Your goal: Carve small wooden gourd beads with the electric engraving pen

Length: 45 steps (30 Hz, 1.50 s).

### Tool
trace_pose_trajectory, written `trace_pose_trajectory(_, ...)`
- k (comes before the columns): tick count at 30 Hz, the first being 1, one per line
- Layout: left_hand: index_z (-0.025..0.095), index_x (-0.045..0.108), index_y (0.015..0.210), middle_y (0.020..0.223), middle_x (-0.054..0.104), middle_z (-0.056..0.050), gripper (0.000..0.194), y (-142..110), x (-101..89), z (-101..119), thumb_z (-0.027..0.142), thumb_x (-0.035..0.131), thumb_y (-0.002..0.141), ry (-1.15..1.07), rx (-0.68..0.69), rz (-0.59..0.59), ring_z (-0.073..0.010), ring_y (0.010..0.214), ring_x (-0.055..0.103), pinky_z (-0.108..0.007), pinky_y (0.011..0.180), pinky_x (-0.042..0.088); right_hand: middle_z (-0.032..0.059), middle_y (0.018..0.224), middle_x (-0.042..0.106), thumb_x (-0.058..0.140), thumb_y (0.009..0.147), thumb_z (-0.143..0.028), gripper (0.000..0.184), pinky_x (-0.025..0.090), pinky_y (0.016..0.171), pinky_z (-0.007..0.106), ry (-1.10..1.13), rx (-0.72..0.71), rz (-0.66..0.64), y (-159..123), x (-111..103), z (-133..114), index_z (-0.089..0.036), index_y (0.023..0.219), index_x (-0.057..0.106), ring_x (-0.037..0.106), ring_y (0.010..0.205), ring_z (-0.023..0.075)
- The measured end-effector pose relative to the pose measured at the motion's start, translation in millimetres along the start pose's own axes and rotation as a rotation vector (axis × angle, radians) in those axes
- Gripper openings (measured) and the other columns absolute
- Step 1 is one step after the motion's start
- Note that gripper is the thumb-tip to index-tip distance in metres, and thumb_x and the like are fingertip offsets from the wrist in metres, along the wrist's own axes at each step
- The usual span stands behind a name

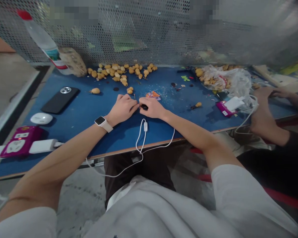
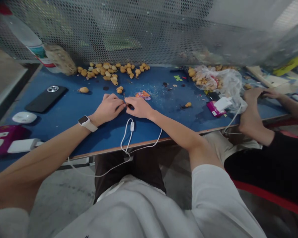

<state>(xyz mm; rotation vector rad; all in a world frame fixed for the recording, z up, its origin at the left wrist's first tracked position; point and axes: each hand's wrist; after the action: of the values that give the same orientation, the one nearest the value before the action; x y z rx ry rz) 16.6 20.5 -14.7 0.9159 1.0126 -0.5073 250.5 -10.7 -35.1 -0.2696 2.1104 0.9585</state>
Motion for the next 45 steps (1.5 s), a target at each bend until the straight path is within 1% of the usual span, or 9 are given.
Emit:
trace_pose_trajectory(6, 0.021, 0.072, 0.109, 0.106, 0.080, -0.014, 0.021, -2.4, -0.7, 1.3, 0.033, 0.054, 0.113, -0.030, 0.030, 0.024, -0.0361, 0.112, 0.068, -0.054, 0.103, 0.046, 0.0004, 0.085, 0.057, 0.058, 0.091, -0.021, 0.018, 0.044, 0.079, 0.037, 0.023, 0.006, 0.005, 0.2, -4.5, -2.9, -0.029, 0.092, 0.041, 0.054, 0.079, 0.0217)
trace_pose_trajectory(13, 0.022, 0.068, 0.096, 0.094, 0.076, -0.012, 0.032, -3.7, 2.4, -0.7, 0.038, 0.050, 0.117, -0.017, 0.029, 0.039, -0.0346, 0.108, 0.067, -0.054, 0.101, 0.045, -0.0007, 0.082, 0.054, 0.057, 0.092, -0.020, 0.019, 0.043, 0.077, 0.036, 0.028, -0.012, 0.000, -0.7, -4.6, -5.6, -0.029, 0.091, 0.040, 0.052, 0.077, 0.0210)
trace_pose_trajectory(18, 0.022, 0.064, 0.096, 0.095, 0.075, -0.012, 0.032, -3.7, 0.9, 3.3, 0.038, 0.047, 0.119, -0.029, 0.018, 0.044, -0.0333, 0.104, 0.065, -0.053, 0.100, 0.045, -0.0012, 0.082, 0.052, 0.056, 0.091, -0.022, 0.020, 0.043, 0.077, 0.036, 0.030, -0.021, -0.010, -0.8, -2.4, -5.4, -0.030, 0.091, 0.038, 0.052, 0.077, 0.0209)
trace_pose_trajectory(23, 0.022, 0.065, 0.099, 0.097, 0.075, -0.011, 0.023, -4.9, -1.9, 3.5, 0.034, 0.051, 0.114, -0.042, 0.080, 0.018, -0.0321, 0.103, 0.065, -0.053, 0.100, 0.046, 0.0010, 0.086, 0.058, 0.057, 0.092, -0.020, 0.016, 0.046, 0.080, 0.037, 0.025, -0.035, -0.016, -2.1, -5.9, -5.7, -0.029, 0.093, 0.043, 0.058, 0.082, 0.0224)
trace_pose_trajectory(26, 0.022, 0.066, 0.094, 0.091, 0.073, -0.010, 0.032, -4.1, -2.0, 1.6, 0.035, 0.048, 0.116, -0.042, 0.095, -0.028, -0.0317, 0.102, 0.065, -0.053, 0.100, 0.045, 0.0008, 0.085, 0.058, 0.058, 0.093, -0.020, 0.017, 0.046, 0.078, 0.036, -0.008, -0.034, -0.034, -3.4, -7.8, -7.0, -0.029, 0.092, 0.043, 0.058, 0.080, 0.0220)
trace_pose_trajectory(31, 0.022, 0.059, 0.077, 0.073, 0.059, -0.007, 0.050, -1.7, 1.0, 2.3, 0.038, 0.038, 0.120, -0.047, 0.000, -0.056, -0.0298, 0.091, 0.061, -0.050, 0.091, 0.042, 0.0014, 0.086, 0.062, 0.061, 0.093, -0.019, 0.017, 0.044, 0.075, 0.036, -0.070, -0.056, 0.006, -6.3, -8.2, -9.1, -0.029, 0.092, 0.047, 0.059, 0.078, 0.0219)
trace_pose_trajectory(37, 0.022, 0.064, 0.101, 0.098, 0.075, -0.010, 0.032, -5.3, -3.2, 9.5, 0.041, 0.045, 0.120, -0.066, 0.036, 0.015, -0.0302, 0.099, 0.064, -0.048, 0.094, 0.042, 0.0023, 0.087, 0.068, 0.063, 0.095, -0.022, 0.013, 0.049, 0.076, 0.036, -0.070, -0.068, 0.038, -9.7, -7.3, -6.2, -0.028, 0.091, 0.052, 0.066, 0.080, 0.0230)
trace_pose_trajectory(40, 0.023, 0.063, 0.104, 0.098, 0.074, -0.009, 0.021, -6.5, -6.8, 11.4, 0.033, 0.049, 0.117, -0.041, 0.081, 0.007, -0.0306, 0.103, 0.065, -0.049, 0.097, 0.043, 0.0016, 0.085, 0.069, 0.064, 0.094, -0.024, 0.012, 0.051, 0.076, 0.037, -0.052, -0.036, 0.048, -10.2, -7.3, -3.9, -0.028, 0.090, 0.054, 0.067, 0.080, 0.0234)
trace_pose_trajectory(45, 0.023, 0.064, 0.095, 0.089, 0.070, -0.008, 0.033, -4.0, -6.1, 10.1, 0.035, 0.046, 0.120, -0.059, 0.030, -0.039, -0.0310, 0.103, 0.064, -0.051, 0.098, 0.043, 0.0013, 0.083, 0.068, 0.063, 0.093, -0.022, 0.009, 0.050, 0.075, 0.037, -0.092, -0.009, 0.050, -10.6, -8.0, -5.2, -0.028, 0.090, 0.057, 0.067, 0.078, 0.0237)
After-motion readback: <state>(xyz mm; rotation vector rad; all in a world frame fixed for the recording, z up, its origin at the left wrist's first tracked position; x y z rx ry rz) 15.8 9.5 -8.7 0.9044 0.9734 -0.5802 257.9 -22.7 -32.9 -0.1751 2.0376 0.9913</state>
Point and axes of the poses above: each hand's wrist, its own y-axis towards the middle knuckle, its own x-axis out of the palm, z = x × y
